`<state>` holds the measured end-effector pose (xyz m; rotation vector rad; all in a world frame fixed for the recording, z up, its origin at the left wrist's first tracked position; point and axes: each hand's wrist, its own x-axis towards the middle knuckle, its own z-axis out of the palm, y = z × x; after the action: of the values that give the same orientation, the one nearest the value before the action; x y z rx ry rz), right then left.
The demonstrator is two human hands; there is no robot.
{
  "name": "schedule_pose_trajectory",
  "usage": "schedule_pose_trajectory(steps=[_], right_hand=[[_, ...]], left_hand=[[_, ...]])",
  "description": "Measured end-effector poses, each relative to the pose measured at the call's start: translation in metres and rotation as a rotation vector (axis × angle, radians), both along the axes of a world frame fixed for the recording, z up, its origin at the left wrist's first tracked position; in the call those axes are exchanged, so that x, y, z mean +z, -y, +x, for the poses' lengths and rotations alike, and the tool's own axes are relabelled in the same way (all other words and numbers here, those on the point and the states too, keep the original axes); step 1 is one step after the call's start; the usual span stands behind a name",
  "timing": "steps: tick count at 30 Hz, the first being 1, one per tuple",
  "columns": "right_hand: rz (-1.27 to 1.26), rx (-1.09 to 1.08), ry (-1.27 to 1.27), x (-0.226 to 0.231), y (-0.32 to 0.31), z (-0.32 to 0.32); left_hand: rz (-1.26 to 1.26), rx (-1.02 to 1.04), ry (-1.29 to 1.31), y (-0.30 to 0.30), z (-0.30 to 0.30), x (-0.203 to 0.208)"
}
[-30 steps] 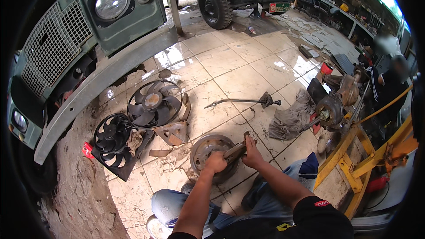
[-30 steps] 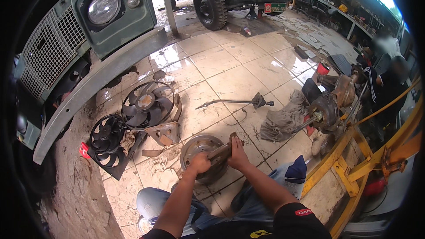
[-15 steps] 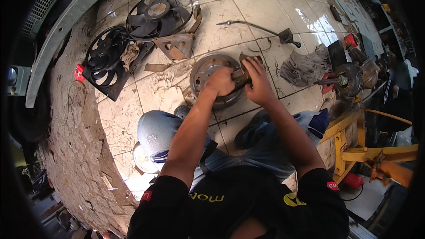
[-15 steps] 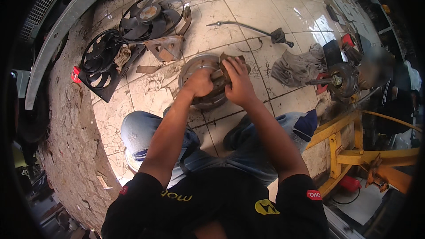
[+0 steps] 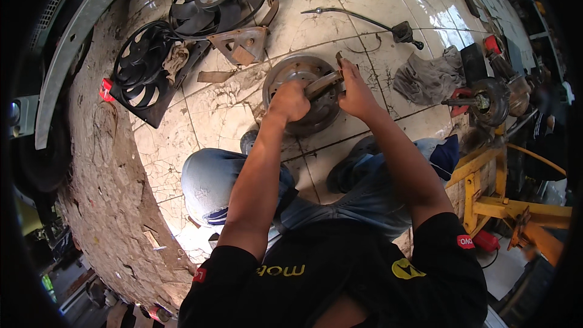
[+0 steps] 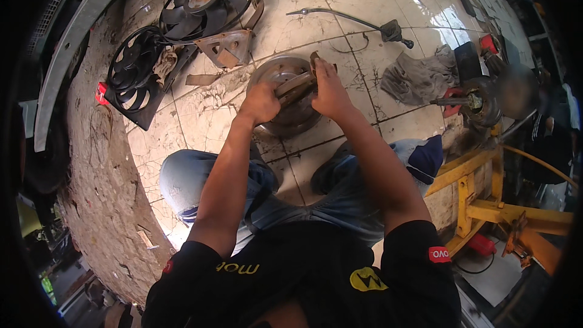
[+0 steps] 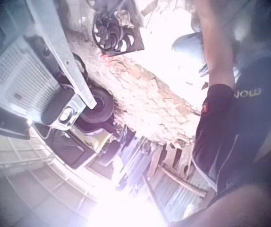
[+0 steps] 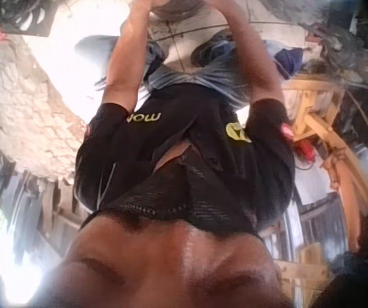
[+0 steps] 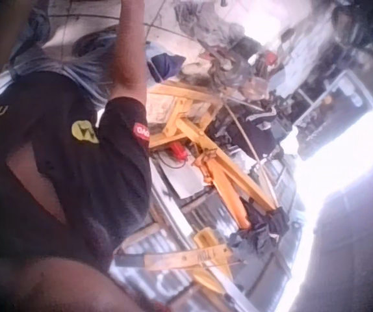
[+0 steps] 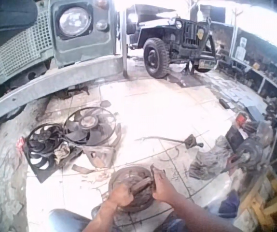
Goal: The person sits on the floor and uses a sanding block to scrub the surface of a brake drum. They rotate the drum periodically to clean different sections.
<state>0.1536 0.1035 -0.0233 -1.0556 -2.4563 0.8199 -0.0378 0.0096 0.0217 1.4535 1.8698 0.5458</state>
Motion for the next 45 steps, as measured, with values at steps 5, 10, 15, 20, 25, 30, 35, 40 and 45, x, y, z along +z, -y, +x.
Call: schedule_pose_trajectory(steps=[5, 10, 15, 20, 25, 30, 35, 40, 45], right_hand=[[0.184, 0.271, 0.067, 0.039, 0.032, -0.02], [0.04, -0.059, 0.123, 0.021, 0.021, -0.027], [0.206, 0.269, 0.072, 0.038, 0.046, -0.03], [0.175, 0.07, 0.124, 0.032, 0.033, -0.035], [0.202, 0.152, 0.059, 0.025, 0.033, -0.018], [0.143, -0.036, 0.026, 0.015, 0.052, -0.001], [0.247, 0.063, 0.007, 0.01, 0.033, 0.009], [0.204, 0.063, -0.022, 0.017, 0.054, -0.013], [0.157, -0.076, 0.044, 0.013, 0.042, 0.003]], left_hand=[[-0.055, 0.02, -0.011, 0.005, -0.011, -0.014], [0.023, 0.189, -0.097, 0.009, 0.001, -0.01], [-0.024, 0.12, -0.132, 0.024, -0.022, -0.031], [-0.047, 0.087, 0.011, 0.02, -0.015, -0.028], [-0.156, 0.049, -0.057, 0.024, 0.002, -0.013], [-0.107, 0.0, -0.138, 0.013, 0.011, -0.013], [-0.265, -0.084, -0.163, -0.006, 0.002, -0.006], [-0.337, -0.282, -0.199, -0.017, -0.015, -0.014], [-0.144, -0.128, -0.117, -0.012, -0.003, -0.004]])
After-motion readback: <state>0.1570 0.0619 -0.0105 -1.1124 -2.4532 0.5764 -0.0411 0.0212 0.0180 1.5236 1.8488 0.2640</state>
